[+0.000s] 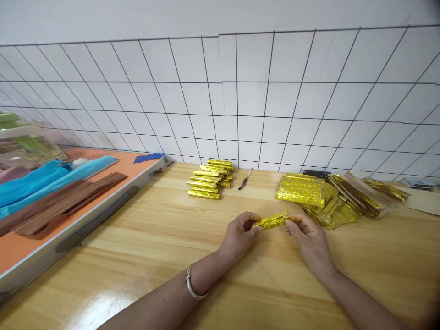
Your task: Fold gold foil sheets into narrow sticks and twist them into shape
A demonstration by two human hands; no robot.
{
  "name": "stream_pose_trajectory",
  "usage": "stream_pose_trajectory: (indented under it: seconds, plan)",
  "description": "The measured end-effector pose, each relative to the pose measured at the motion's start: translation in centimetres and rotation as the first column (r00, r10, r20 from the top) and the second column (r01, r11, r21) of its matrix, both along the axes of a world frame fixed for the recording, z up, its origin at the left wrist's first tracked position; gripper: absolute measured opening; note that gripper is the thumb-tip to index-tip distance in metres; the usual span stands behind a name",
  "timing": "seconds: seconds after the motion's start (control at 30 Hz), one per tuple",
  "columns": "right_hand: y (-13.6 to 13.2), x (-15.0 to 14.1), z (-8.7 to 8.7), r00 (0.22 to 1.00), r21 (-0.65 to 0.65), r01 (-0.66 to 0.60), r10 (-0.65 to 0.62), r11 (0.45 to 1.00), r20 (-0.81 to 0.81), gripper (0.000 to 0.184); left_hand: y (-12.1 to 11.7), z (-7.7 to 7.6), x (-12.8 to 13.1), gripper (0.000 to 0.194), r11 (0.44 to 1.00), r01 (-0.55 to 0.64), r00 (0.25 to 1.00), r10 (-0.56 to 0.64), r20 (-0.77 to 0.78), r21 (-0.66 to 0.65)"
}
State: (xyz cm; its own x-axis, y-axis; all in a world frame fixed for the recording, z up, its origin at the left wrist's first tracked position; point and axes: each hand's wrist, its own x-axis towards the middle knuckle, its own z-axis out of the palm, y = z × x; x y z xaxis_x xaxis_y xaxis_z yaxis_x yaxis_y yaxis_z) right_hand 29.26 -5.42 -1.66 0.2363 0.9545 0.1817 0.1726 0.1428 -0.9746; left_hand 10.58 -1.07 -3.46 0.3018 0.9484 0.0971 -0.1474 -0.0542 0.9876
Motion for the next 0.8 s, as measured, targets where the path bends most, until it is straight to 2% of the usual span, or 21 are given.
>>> stream_pose_trajectory:
  seconds: [0.3,0.5,0.8]
  plan:
    - [0.3,0.6,-0.29,0.999,-0.025,0.041,-0.04,0.999,0.006,0.029,-0.08,-0.62,0.05,0.026,0.994,0.026,1.0,-0.024,-0.018,0.11]
    - [0.33,0.02,0.19,0.996,-0.002,0.048,-0.048,0.999,-0.081,0.028,-0.17,-0.19,0.0,0.021,0.992,0.052,0.998,-0.047,-0.044,0.117]
    - [-0.14,0.23,0.21,0.999,0.004,0.018,-0.018,1.0,-0.041,0.025,-0.14,0.13,-0.06,0.018,0.992,0.036,0.997,-0.028,-0.068,0.119]
